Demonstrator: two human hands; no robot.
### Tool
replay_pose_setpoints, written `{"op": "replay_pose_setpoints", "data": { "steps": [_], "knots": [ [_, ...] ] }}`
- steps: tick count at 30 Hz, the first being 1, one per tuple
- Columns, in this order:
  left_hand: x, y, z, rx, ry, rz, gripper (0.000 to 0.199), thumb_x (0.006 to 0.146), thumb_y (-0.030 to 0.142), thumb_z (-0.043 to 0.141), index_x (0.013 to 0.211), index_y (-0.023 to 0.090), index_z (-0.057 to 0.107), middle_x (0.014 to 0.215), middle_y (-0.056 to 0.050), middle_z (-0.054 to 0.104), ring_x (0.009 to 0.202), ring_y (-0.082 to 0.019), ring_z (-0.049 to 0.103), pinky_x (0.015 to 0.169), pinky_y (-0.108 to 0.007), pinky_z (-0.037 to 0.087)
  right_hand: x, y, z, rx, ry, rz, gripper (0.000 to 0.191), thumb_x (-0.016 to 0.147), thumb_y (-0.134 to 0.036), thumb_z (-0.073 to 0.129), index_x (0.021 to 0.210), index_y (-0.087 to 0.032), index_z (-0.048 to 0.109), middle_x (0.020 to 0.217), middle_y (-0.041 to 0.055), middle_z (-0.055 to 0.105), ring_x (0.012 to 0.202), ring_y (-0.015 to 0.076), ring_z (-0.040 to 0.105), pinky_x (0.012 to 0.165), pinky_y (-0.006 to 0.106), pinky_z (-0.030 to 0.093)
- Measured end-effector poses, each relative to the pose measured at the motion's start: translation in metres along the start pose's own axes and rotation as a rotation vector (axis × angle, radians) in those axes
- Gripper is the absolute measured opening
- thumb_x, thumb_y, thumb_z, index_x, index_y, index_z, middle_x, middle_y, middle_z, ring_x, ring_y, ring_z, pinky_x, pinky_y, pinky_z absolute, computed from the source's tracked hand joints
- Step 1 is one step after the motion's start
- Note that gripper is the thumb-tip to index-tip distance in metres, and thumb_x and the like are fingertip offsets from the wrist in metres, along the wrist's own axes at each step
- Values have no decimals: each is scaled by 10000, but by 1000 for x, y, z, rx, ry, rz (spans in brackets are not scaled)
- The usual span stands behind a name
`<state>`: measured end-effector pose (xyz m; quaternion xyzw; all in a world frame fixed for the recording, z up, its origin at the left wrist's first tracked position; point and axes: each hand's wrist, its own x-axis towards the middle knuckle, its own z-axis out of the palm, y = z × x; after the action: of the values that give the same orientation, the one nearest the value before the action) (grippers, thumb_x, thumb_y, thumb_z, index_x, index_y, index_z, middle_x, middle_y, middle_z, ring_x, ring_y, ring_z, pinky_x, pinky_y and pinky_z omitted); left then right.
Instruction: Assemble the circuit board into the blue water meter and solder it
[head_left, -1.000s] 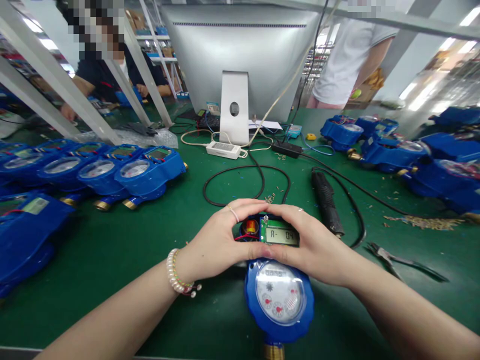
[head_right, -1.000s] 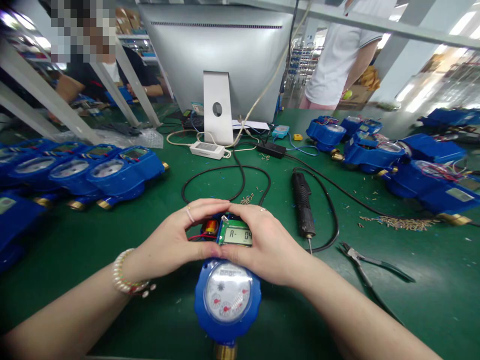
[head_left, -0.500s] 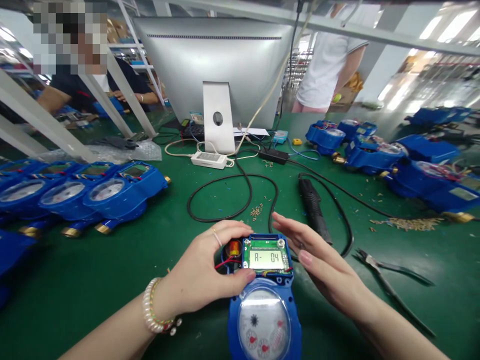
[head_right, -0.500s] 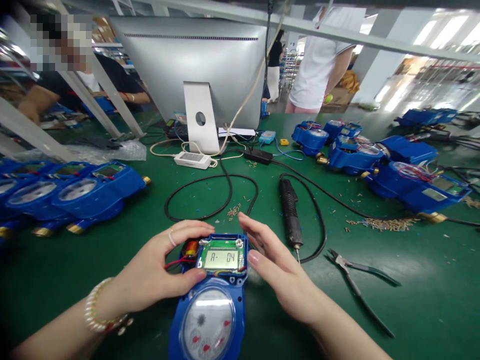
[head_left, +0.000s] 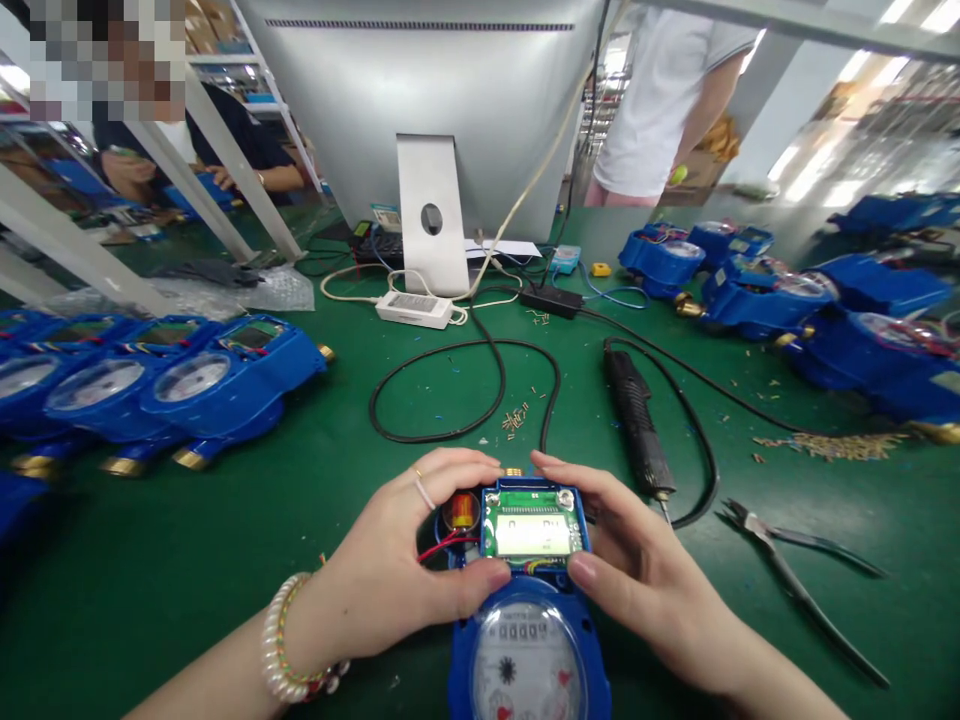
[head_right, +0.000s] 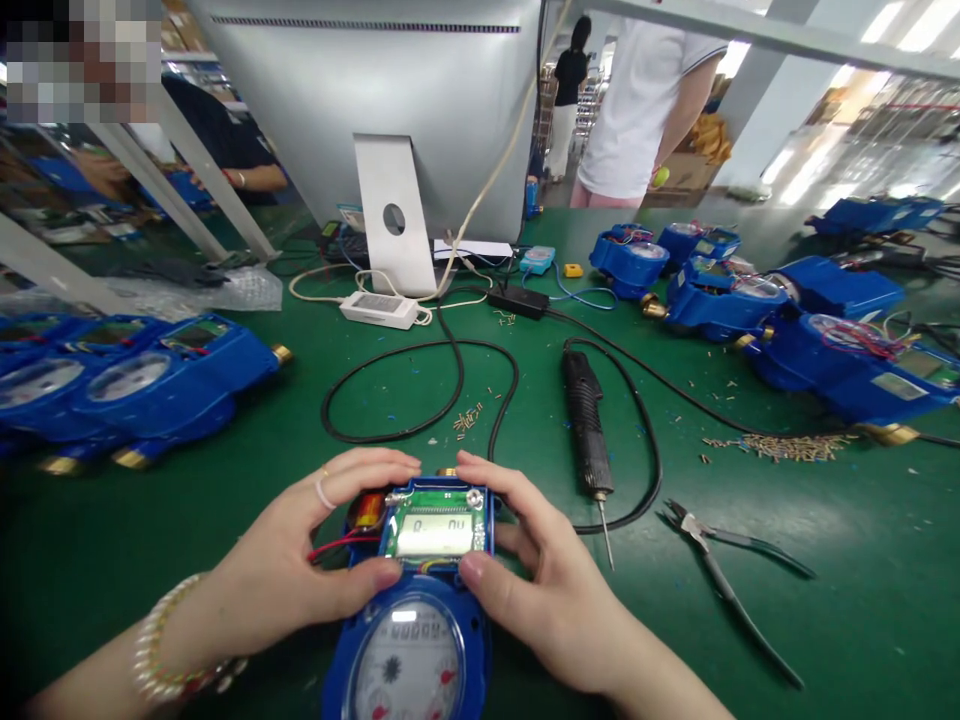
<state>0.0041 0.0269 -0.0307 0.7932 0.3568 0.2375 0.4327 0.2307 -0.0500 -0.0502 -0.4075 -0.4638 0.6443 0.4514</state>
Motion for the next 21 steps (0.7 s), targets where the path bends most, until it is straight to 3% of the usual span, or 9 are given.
{"op": "replay_pose_setpoints", "data": {
  "steps": [5,10,16,21],
  "knots": [
    [-2,2,2,-205,-45,-127,525,746,308,761,1208,350,515,1261,29,562,1175,-201,540,1000,-313,439,2,1,-4,-12,-22,23,507,878,-302,639,1336,-322,424,1466,65,350,1204,230,519,1033,376,440],
    [-7,3,6,-409,-64,-312,765,728,341,778,1343,341,323,1312,-20,537,1118,-221,594,960,-358,489,3,4,-10,-129,-14,-7,478,869,-341,639,1309,-347,453,1462,51,360,1284,246,449,1057,342,412],
    [-11,-4,9,-231,27,-174,836,698,432,789,1362,368,284,1294,-28,566,1103,-264,610,945,-416,509,2,8,-16,-204,3,-18,502,842,-435,645,1306,-362,467,1435,50,414,1303,247,431,1043,311,412],
    [-8,-6,2,-98,13,-95,856,669,508,779,1376,372,316,1289,-28,596,1114,-286,607,955,-446,501,1,6,-22,-265,27,1,489,840,-416,634,1293,-274,519,1392,121,464,1243,288,496,962,345,486]
  ]
}}
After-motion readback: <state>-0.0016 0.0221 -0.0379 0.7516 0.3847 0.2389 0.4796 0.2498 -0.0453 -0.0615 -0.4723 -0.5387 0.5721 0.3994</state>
